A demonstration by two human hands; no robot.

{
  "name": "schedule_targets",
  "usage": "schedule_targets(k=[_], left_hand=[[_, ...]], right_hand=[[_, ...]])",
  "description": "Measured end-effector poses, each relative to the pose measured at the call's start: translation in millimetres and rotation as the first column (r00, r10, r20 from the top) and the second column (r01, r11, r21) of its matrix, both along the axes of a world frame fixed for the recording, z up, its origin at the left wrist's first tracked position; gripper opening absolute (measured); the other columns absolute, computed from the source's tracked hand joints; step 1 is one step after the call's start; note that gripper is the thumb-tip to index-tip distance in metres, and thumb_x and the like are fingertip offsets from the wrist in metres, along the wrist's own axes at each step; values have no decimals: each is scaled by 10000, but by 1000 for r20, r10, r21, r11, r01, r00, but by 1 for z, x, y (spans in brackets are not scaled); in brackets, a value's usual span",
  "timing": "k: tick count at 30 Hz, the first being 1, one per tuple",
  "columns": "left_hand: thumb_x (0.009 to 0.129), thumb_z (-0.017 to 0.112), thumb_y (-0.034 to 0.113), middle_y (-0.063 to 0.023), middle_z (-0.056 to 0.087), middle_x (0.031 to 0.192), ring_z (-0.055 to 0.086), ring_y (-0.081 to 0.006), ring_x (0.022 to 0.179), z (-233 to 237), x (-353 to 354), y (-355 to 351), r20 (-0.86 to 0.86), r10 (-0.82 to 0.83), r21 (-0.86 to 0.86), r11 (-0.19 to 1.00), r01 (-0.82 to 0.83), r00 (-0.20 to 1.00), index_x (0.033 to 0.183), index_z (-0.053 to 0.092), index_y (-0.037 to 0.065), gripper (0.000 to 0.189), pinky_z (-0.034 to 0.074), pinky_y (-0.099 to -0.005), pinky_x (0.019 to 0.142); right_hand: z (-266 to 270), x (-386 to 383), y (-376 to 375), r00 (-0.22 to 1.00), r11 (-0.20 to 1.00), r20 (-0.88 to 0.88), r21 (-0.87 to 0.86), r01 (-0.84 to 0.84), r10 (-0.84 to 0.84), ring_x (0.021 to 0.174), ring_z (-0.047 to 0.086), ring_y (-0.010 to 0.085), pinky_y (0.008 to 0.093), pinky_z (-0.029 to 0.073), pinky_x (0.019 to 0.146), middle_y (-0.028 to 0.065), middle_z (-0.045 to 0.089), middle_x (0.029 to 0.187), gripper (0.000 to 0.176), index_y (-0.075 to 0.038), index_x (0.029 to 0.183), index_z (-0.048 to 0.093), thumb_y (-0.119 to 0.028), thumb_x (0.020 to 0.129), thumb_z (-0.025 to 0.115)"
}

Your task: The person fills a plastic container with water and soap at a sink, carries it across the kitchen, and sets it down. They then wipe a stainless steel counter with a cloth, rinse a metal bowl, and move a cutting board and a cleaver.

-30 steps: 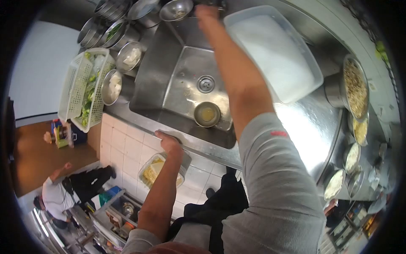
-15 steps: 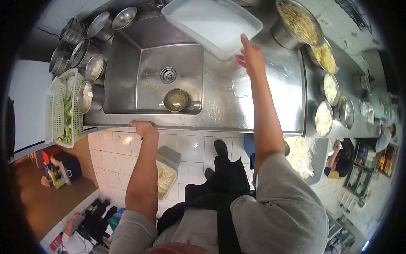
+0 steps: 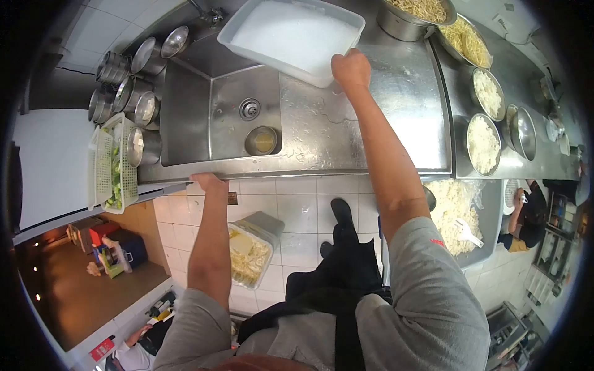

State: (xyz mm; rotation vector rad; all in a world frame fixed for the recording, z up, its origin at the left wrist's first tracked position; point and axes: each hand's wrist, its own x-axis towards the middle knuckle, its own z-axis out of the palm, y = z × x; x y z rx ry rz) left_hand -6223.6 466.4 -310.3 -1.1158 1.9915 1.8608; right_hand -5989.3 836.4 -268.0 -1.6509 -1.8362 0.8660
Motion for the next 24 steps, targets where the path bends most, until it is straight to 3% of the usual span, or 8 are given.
schedule_targets(k=[2,3,7,11,13,14,16,24], left_hand=[[1045,345,661,-221,498,1499,512,-370,1349,8,12,-2,-87,11,39,999,-8,996,1444,458,-119,884,441,-445,1136],[1055,402,604,-223,525,1434,532,-354,1296,10,19,-4,-353,-118,-115,990,82,928,1397,483,-121,805,447,-442,1107],[1053,562,459,-207,559,1319,546,-288,1191,14,10,36,-680,-531,-435,847,305,506,1320,511,-94,617,429,-398,1059],[1033,551,549,-188,529,1432,522,-306,1303,39,-30,140,-631,-671,-278,664,694,390,1422,485,-32,703,400,-399,1113],[990,518,678,-178,563,1430,522,-298,1337,47,-38,171,-246,-834,124,478,870,494,1406,556,37,765,401,-357,1101],[990,518,678,-178,563,1430,522,-298,1337,48,-36,176,-240,-841,122,470,874,485,1406,556,37,765,401,-357,1101],[938,488,771,-136,586,1443,541,-291,1354,46,-27,180,-113,-956,529,174,831,272,1440,549,91,847,439,-396,1104],[955,588,484,-113,672,1286,649,-318,1185,39,25,145,-294,-879,619,126,776,377,1357,592,64,581,531,-473,1014]], right_hand=[[2,11,4,1000,1000,-7,-5,-3,3,1044,682,475,485,537,944,324,708,1066,385,66,1014,713,-241,822,582],[2,17,6,1000,1000,25,13,-18,18,1039,684,473,485,538,940,317,713,1055,378,63,1005,715,-241,821,585],[8,47,13,996,997,52,15,-75,74,997,692,466,495,542,912,305,721,998,344,43,955,717,-244,811,594],[2,81,30,982,985,103,48,-164,158,931,702,459,499,546,861,299,719,937,314,34,911,709,-241,799,609],[5,102,30,973,975,64,-11,-222,222,872,701,461,494,547,814,292,715,890,278,32,856,693,-229,792,621],[9,112,29,975,977,64,-17,-211,212,872,701,461,494,547,814,292,715,890,278,32,856,693,-229,792,621],[13,130,23,966,966,33,-37,-254,256,825,691,464,488,547,782,287,705,843,248,28,818,680,-214,789,631],[35,179,-21,964,964,-10,32,-265,266,773,662,473,509,532,746,288,666,779,223,33,806,657,-186,782,623]])
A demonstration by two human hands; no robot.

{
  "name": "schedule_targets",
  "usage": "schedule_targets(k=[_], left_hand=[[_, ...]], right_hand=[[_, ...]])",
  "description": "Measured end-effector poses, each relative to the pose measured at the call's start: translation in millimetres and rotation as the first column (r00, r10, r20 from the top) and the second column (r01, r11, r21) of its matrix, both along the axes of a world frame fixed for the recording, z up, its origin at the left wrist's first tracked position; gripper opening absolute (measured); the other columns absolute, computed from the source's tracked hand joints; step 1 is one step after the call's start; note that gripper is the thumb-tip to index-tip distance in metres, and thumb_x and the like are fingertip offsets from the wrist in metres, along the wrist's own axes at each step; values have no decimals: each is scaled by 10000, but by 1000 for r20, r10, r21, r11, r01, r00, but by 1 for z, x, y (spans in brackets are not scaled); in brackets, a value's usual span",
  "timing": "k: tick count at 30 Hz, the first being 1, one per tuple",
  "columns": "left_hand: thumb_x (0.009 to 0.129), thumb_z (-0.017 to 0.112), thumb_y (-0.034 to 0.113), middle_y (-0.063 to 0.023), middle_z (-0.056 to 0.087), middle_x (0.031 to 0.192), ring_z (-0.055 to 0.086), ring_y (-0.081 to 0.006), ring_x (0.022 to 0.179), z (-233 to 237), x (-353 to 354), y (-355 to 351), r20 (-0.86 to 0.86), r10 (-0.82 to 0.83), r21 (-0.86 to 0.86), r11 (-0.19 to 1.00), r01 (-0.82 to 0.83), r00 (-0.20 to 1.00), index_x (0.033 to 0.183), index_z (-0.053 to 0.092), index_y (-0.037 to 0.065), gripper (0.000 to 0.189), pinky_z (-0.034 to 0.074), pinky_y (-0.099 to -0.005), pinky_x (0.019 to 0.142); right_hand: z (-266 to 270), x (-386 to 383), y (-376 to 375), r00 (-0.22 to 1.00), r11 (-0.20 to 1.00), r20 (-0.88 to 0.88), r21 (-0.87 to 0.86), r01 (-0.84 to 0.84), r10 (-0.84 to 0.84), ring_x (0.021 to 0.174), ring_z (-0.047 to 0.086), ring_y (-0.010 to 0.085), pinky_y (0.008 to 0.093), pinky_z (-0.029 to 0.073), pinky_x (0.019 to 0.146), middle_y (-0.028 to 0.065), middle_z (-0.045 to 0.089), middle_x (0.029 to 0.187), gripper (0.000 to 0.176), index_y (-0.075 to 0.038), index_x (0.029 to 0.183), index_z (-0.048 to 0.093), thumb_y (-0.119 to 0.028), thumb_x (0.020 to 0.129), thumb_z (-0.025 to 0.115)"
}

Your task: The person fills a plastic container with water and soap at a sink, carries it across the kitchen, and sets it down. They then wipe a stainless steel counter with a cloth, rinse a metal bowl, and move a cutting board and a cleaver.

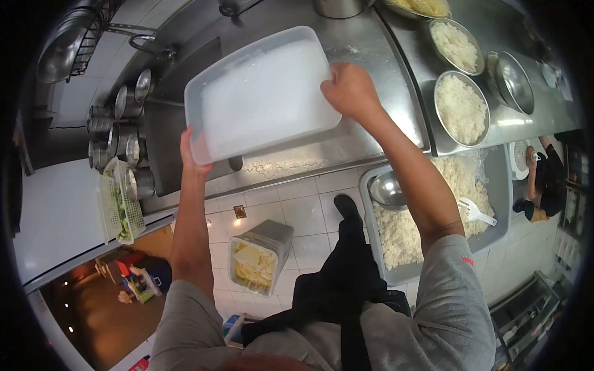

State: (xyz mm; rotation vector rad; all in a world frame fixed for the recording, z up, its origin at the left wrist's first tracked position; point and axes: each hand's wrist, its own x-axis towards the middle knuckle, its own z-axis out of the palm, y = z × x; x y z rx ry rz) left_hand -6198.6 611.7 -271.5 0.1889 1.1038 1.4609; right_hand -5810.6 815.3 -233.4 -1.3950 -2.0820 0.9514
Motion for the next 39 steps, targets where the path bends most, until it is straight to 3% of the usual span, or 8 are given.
schedule_targets(k=[9,14,19,22,25,31,34,39], left_hand=[[907,645,383,-137,695,1161,684,-316,1060,113,62,-92,-116,153,40,988,-149,981,1261,621,33,498,555,-465,948],[881,654,314,-124,694,1108,682,-300,986,167,114,-150,-72,81,-8,997,-82,994,1181,634,14,425,569,-436,907],[887,637,320,-141,699,1111,690,-307,1023,149,147,-226,-116,12,-7,1000,-12,993,1245,609,1,480,572,-457,921],[900,572,340,-186,664,1272,650,-374,1166,141,181,-265,-86,-40,-53,998,36,995,1339,567,-15,565,533,-511,1023],[892,526,314,-193,642,1319,636,-388,1198,136,220,-301,20,-191,-51,980,192,981,1378,537,-13,585,522,-530,1039],[865,543,301,-188,633,1329,640,-387,1198,150,330,-346,4,-324,-20,946,324,946,1429,506,-13,647,536,-526,1017],[848,554,300,-203,628,1321,642,-378,1193,143,372,-353,-15,-446,-72,893,444,895,1444,487,-24,681,544,-505,1002],[852,557,266,-224,612,1311,625,-382,1192,132,462,-351,-7,-585,-66,809,583,811,1441,458,-79,690,507,-462,1032]], right_hand=[[115,65,-97,995,993,-103,116,3,9,682,596,462,517,473,665,272,589,697,223,46,736,572,-166,784,623],[144,117,-168,993,997,-106,55,59,-53,630,547,429,490,463,645,257,561,668,250,60,737,554,-174,778,633],[140,183,-265,981,987,-110,-11,161,-161,643,607,407,504,484,653,253,620,685,235,43,726,605,-182,777,647],[141,225,-328,981,981,-78,71,181,-175,724,629,466,531,493,697,286,630,734,225,38,716,613,-182,758,630],[143,272,-394,973,974,-99,67,217,-210,614,569,354,475,462,629,239,585,671,223,38,730,564,-171,767,633],[121,375,-508,921,924,-85,-33,380,-381,578,478,318,458,409,588,214,512,650,206,42,723,531,-143,761,613],[118,423,-559,873,877,-81,-30,480,-481,656,544,432,507,424,634,261,542,697,239,41,710,517,-173,747,618],[115,509,-631,760,767,-106,-107,632,-641,644,521,403,478,428,628,247,530,697,239,44,725,507,-167,748,619]])
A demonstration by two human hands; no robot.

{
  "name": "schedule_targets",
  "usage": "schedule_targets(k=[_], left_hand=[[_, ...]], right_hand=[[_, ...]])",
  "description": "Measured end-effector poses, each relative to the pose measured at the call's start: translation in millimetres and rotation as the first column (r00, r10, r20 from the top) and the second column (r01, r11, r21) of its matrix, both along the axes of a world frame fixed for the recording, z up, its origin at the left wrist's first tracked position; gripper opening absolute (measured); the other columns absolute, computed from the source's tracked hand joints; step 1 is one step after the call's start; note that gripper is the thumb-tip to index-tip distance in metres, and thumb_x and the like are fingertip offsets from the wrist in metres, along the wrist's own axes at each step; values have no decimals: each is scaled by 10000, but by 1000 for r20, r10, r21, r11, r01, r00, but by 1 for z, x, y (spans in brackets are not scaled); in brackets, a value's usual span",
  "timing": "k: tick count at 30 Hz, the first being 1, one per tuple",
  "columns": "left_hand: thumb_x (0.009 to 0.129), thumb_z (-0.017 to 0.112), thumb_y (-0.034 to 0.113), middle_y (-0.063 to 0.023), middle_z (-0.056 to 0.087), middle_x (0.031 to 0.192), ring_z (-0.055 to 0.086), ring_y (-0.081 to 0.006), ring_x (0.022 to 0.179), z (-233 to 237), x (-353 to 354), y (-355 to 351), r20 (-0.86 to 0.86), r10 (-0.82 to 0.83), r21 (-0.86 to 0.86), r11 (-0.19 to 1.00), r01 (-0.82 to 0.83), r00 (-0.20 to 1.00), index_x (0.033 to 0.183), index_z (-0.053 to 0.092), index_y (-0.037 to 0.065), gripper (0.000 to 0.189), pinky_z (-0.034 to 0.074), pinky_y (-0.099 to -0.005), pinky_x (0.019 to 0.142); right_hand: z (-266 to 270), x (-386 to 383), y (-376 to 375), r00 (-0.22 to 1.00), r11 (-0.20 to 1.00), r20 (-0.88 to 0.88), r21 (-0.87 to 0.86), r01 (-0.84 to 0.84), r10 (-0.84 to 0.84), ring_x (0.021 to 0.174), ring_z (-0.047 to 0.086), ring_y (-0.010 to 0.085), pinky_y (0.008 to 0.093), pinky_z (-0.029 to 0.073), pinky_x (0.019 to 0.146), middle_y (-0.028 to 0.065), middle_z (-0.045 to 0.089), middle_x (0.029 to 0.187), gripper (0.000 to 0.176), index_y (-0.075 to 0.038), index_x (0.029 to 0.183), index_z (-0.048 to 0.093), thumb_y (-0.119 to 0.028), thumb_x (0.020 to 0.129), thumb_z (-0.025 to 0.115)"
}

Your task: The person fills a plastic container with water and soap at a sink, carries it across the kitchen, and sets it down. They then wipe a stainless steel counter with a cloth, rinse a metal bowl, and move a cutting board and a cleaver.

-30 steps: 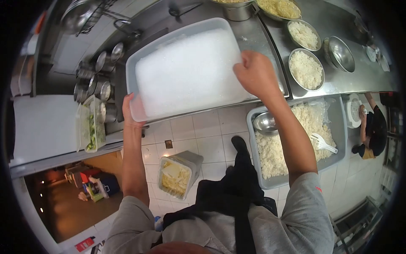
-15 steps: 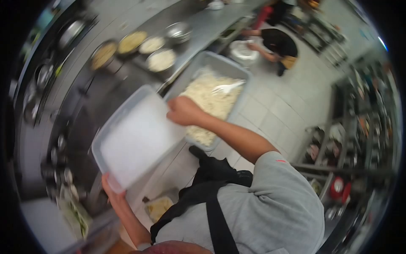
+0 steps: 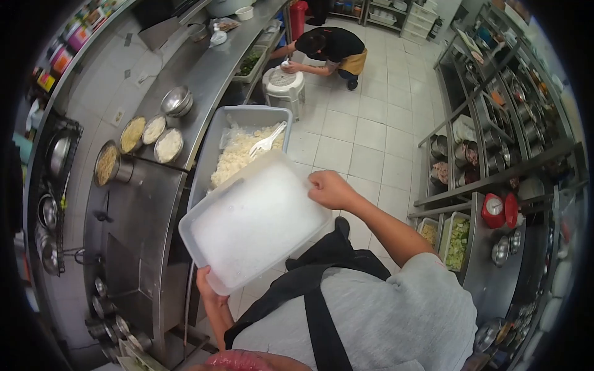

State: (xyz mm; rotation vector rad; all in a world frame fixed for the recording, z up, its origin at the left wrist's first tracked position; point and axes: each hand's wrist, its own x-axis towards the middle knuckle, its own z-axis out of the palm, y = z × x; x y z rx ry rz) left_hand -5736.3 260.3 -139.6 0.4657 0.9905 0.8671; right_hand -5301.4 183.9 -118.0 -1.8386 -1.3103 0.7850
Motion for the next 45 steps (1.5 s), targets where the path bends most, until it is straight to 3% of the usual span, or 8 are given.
schedule_targets(k=[14,16,18,20,21,30,35,45], left_hand=[[871,509,264,-229,605,1373,613,-377,1250,-22,329,12,112,-433,-21,899,437,895,1471,454,-76,691,488,-487,1079],[868,490,294,-223,575,1433,585,-367,1297,-20,372,17,103,-497,20,867,497,862,1504,430,-65,733,459,-478,1111],[855,491,289,-225,563,1447,576,-363,1308,-21,409,26,102,-544,23,839,544,833,1519,415,-57,753,450,-471,1122],[850,498,281,-223,572,1434,585,-366,1295,-21,449,36,119,-564,15,824,566,817,1507,425,-59,744,463,-470,1111],[845,507,271,-222,578,1424,593,-364,1283,-18,470,41,104,-581,33,813,582,807,1495,435,-60,734,475,-470,1096],[818,547,231,-213,630,1317,636,-371,1188,-27,662,106,81,-763,21,645,764,641,1422,507,-65,674,524,-468,1028],[803,571,244,-214,648,1263,658,-365,1138,-37,784,141,139,-868,9,482,876,476,1403,519,-65,677,555,-473,969],[809,606,277,-175,695,1098,698,-331,982,-70,1010,156,30,-947,-120,315,941,321,1268,602,-58,569,591,-470,854]], right_hand=[[22,278,-130,931,933,91,-36,358,-354,638,526,362,448,428,615,218,530,708,228,45,733,496,-150,761,610],[16,311,-146,898,900,80,-20,434,-432,629,420,143,346,388,572,77,448,662,194,39,750,480,-99,804,606],[-1,343,-157,900,903,82,-3,431,-429,635,465,126,308,420,602,40,512,695,142,18,767,523,-82,813,614],[-2,364,-161,590,791,-608,-106,603,-531,647,510,133,324,431,598,23,549,703,159,-27,724,503,-66,814,627],[-6,380,-166,546,790,-670,-101,605,-504,663,489,79,279,438,618,-55,514,725,172,-84,728,503,-34,828,634],[-18,497,-162,334,587,-688,-163,793,-644,993,590,158,336,543,799,57,594,1061,251,-58,1046,572,-200,892,710],[-5,574,-175,105,694,-834,-373,616,-542,1336,570,301,434,511,1077,206,586,1424,740,73,1469,469,-399,959,722],[-53,693,-204,-26,512,-798,-410,755,-602,1263,623,344,478,504,1080,225,596,1405,728,52,1469,475,-437,978,696]])
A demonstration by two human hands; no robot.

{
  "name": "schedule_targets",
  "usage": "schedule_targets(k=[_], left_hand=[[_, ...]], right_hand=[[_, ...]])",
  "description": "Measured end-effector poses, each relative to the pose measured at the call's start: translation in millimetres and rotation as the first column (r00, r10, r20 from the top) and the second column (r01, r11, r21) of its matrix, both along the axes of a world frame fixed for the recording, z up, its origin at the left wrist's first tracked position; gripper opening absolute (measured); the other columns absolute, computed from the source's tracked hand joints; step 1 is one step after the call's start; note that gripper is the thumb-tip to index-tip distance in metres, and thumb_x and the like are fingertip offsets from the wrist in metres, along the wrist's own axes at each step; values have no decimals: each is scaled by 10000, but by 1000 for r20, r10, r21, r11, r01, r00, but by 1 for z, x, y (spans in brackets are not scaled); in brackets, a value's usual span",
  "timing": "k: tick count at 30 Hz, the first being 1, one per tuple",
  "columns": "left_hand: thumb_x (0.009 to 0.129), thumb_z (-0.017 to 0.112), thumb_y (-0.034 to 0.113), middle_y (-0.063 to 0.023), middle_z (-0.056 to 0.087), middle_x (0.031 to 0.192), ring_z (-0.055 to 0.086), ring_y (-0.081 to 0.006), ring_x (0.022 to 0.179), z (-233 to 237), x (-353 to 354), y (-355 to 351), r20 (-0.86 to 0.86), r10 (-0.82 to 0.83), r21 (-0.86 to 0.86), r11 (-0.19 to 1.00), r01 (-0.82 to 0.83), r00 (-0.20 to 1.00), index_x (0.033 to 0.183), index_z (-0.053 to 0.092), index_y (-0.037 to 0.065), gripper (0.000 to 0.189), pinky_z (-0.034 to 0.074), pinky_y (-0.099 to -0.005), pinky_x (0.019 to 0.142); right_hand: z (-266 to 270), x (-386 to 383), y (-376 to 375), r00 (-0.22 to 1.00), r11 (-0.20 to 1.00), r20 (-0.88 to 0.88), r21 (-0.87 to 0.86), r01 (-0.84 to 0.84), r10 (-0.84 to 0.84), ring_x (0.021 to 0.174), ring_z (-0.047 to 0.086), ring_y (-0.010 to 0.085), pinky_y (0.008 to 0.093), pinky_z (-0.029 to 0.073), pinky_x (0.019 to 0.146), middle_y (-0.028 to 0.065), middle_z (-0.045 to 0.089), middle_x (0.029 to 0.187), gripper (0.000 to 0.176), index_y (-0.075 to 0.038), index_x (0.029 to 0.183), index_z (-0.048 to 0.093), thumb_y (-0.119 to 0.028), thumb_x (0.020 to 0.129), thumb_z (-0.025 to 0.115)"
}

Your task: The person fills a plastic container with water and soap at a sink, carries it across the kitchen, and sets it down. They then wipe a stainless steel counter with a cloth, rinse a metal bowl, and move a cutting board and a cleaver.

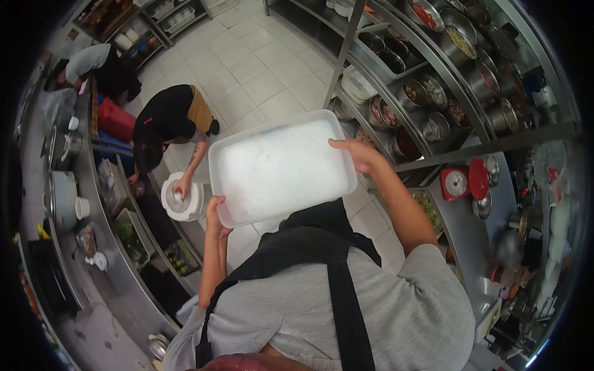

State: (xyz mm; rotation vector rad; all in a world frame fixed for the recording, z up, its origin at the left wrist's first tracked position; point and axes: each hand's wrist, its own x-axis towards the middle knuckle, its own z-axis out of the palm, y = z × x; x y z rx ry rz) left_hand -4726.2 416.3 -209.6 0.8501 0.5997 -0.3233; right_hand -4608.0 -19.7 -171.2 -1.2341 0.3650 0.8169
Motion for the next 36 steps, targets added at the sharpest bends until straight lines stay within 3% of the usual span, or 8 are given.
schedule_targets(k=[3,6,12,18,20,23,30,36], left_hand=[[809,605,282,-170,692,1116,695,-332,993,-32,57,8,-61,-87,-38,996,85,994,1277,596,-51,575,584,-473,877],[811,601,287,-171,685,1144,690,-334,1008,-34,118,-3,-65,-72,-36,997,70,995,1301,583,-45,593,580,-476,889],[793,616,295,-184,666,1182,672,-345,1060,-21,238,-15,21,-88,-32,996,89,996,1350,549,-43,656,578,-476,904],[796,627,294,-185,647,1204,660,-367,1066,-26,373,2,-13,-170,-24,985,169,985,1382,516,-36,682,560,-503,932],[800,630,300,-186,644,1210,657,-365,1073,-16,421,5,-36,-200,4,980,201,979,1387,516,-33,684,557,-505,931],[808,646,318,-182,638,1211,646,-359,1078,-23,504,14,-6,-277,45,960,277,961,1371,529,-29,671,548,-498,920],[825,669,345,-179,633,1208,640,-347,1067,-5,688,7,-56,-495,104,861,498,867,1335,555,-25,641,540,-493,905],[829,689,387,-186,634,1237,620,-352,1134,-16,831,-32,-36,-633,136,764,631,773,1320,574,-15,646,524,-501,946]], right_hand=[[-10,53,-11,999,996,16,73,-50,49,1273,614,347,470,494,1086,223,595,1409,731,50,1475,472,-447,984,685],[-16,105,-16,999,993,-37,117,-16,21,1273,612,349,463,482,1093,230,603,1399,731,54,1460,487,-467,984,679],[-24,221,-20,998,999,-52,9,40,-40,1223,637,348,457,493,1071,237,624,1360,611,75,1380,550,-358,971,683],[-40,324,-16,991,990,-25,-44,133,-134,1085,677,334,455,538,975,214,667,1228,520,83,1294,586,-247,905,686],[-56,354,-14,970,974,-93,-53,221,-225,1074,679,330,466,547,959,207,671,1181,498,78,1267,594,-201,861,667],[-61,389,-6,950,950,-39,-41,309,-311,1037,688,340,481,555,948,208,675,1144,501,82,1246,596,-179,822,649],[-80,458,4,838,839,-54,21,544,-542,1017,693,340,472,565,941,215,676,1129,453,101,1210,604,-150,833,622],[-88,526,-11,725,722,-27,77,687,-688,981,705,325,456,576,910,200,686,1092,422,112,1161,625,-134,818,637]])
